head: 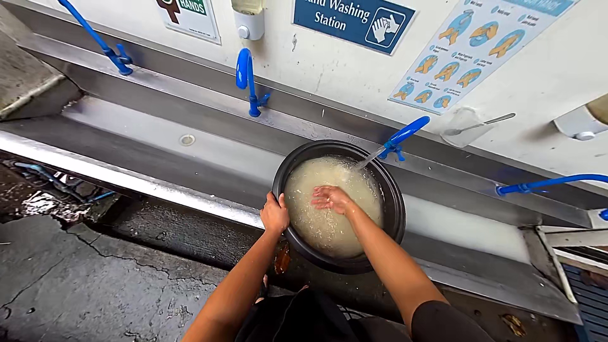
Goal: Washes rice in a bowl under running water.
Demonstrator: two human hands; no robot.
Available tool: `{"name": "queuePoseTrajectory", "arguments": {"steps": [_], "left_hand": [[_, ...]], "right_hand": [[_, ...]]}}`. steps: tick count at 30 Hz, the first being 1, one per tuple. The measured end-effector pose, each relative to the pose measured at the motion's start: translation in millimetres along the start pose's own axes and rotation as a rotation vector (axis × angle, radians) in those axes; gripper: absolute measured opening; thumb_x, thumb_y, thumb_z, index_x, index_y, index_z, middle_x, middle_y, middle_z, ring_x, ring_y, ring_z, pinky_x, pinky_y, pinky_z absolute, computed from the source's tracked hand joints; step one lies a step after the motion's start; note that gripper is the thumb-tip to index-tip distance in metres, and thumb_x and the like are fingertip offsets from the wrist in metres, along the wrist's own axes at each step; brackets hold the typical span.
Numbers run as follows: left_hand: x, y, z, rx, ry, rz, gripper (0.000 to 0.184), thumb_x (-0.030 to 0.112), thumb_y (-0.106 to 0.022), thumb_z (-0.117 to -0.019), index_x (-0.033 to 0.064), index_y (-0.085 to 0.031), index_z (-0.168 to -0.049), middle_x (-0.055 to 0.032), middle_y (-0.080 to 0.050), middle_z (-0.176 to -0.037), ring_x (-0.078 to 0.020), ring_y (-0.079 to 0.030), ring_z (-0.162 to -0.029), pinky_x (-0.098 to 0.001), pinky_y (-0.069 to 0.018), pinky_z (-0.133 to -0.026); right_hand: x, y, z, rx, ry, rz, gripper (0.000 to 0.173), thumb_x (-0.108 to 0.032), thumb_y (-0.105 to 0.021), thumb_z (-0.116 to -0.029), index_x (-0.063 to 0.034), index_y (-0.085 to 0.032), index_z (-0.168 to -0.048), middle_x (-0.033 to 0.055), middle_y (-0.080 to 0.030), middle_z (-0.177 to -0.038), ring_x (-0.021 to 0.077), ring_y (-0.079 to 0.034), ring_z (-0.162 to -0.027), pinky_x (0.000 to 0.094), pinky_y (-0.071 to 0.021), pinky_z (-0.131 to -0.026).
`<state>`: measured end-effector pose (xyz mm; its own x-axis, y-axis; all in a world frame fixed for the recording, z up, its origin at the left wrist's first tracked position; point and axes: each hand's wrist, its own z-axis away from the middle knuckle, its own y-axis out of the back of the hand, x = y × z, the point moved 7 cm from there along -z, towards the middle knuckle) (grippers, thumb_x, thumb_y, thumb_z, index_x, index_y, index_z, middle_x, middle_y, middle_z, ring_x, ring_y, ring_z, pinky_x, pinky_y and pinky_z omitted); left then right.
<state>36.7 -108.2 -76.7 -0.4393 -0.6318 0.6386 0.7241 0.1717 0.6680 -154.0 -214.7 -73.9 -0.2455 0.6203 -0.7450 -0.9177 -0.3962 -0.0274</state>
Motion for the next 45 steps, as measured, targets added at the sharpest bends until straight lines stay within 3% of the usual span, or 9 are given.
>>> {"name": "queuePoseTrajectory", "arguments": {"steps": [5, 9, 14, 19, 24, 28, 31, 40, 45], "left_hand": [[0, 0, 0, 0.02, 0.0, -0.003, 0.055, 0.041, -0.032, -0.1125, 0.0031, -0.043, -0.152, -0.023, -0.067, -0.129, -0.0375, -0.064, -0.123, -0.0578, -0.045, -0.107], [1, 1, 1, 0.041, 0.009, -0.015, 0.054, 0.041, -0.033, -0.1124, 0.0051, -0.045, -0.151, -0.0227, -0.068, -0.128, -0.038, -0.064, -0.123, -0.0593, -0.0457, -0.105], [-1, 1, 1, 0.066, 0.017, -0.034, 0.054, 0.041, -0.032, -0.1125, 0.006, -0.047, -0.15, -0.0224, -0.068, -0.128, -0.0386, -0.064, -0.122, -0.0598, -0.0461, -0.104], [1, 2, 2, 0.069, 0.031, -0.048, 0.054, 0.042, -0.032, -0.1126, 0.0063, -0.046, -0.151, -0.0224, -0.067, -0.13, -0.0387, -0.063, -0.125, -0.0601, -0.0437, -0.107], [2, 2, 3, 0.083, 0.046, -0.066, 0.055, 0.043, -0.032, -0.1124, 0.0073, -0.047, -0.151, -0.0226, -0.067, -0.131, -0.0388, -0.063, -0.126, -0.0606, -0.0433, -0.107], [2, 3, 4, 0.095, 0.051, -0.09, 0.055, 0.043, -0.031, -0.1124, 0.007, -0.049, -0.15, -0.0228, -0.067, -0.131, -0.0385, -0.062, -0.127, -0.0602, -0.0421, -0.108], [4, 5, 6, 0.105, 0.057, -0.092, 0.055, 0.043, -0.032, -0.1125, 0.0063, -0.049, -0.15, -0.0238, -0.066, -0.132, -0.0394, -0.061, -0.128, -0.0611, -0.0406, -0.11], [4, 4, 5, 0.121, 0.081, -0.116, 0.054, 0.043, -0.031, -0.1126, 0.0086, -0.05, -0.15, -0.0226, -0.067, -0.131, -0.0382, -0.062, -0.127, -0.0604, -0.0416, -0.109], [5, 5, 5, 0.123, 0.072, -0.119, 0.054, 0.043, -0.031, -0.1127, 0.0076, -0.05, -0.149, -0.0221, -0.067, -0.131, -0.0386, -0.061, -0.128, -0.0609, -0.0406, -0.109]], "right_hand": [[-41, 95, -36, 0.381, 0.156, -0.552, 0.033, -0.014, -0.036, -0.112, 0.0056, -0.045, -0.137, 0.0202, -0.06, -0.115, 0.0233, -0.066, -0.093, 0.0339, -0.0571, -0.085], [-52, 109, -40, 0.359, 0.205, -0.701, 0.031, -0.004, -0.039, -0.1085, 0.0048, -0.044, -0.138, 0.0196, -0.059, -0.121, 0.023, -0.066, -0.1, 0.0342, -0.0569, -0.089], [-32, 114, -43, 0.321, 0.131, -0.605, 0.031, 0.001, -0.037, -0.1076, 0.0063, -0.045, -0.137, 0.0209, -0.057, -0.122, 0.0237, -0.065, -0.101, 0.0341, -0.0566, -0.089], [-24, 138, -35, 0.236, 0.03, -0.008, 0.032, -0.001, -0.043, -0.107, 0.0059, -0.051, -0.137, 0.0195, -0.061, -0.125, 0.0208, -0.064, -0.103, 0.0324, -0.0538, -0.091], [-73, 222, -1, 0.637, 0.245, 0.056, 0.037, -0.015, -0.043, -0.1102, 0.0038, -0.051, -0.141, 0.0246, -0.061, -0.129, 0.0304, -0.066, -0.104, 0.0442, -0.0552, -0.089], [-79, 276, 3, 0.813, 0.197, -0.163, 0.037, -0.015, -0.048, -0.1075, 0.0023, -0.045, -0.139, 0.0189, -0.054, -0.118, 0.0226, -0.058, -0.09, 0.0357, -0.0519, -0.078], [-75, 280, -6, 0.675, 0.143, -0.387, 0.044, -0.019, -0.047, -0.1089, -0.0021, -0.038, -0.149, 0.021, -0.048, -0.143, 0.0274, -0.059, -0.119, 0.036, -0.0528, -0.095], [-88, 280, -1, 0.714, 0.165, -0.768, 0.034, -0.02, -0.051, -0.1038, -0.0063, -0.043, -0.134, 0.0122, -0.051, -0.112, 0.0178, -0.058, -0.089, 0.029, -0.0515, -0.078], [-140, 263, 26, 0.643, 0.251, -0.786, 0.058, -0.029, -0.052, -0.1052, -0.0046, -0.03, -0.153, 0.0197, -0.048, -0.142, 0.0236, -0.061, -0.114, 0.0307, -0.0541, -0.091]]}}
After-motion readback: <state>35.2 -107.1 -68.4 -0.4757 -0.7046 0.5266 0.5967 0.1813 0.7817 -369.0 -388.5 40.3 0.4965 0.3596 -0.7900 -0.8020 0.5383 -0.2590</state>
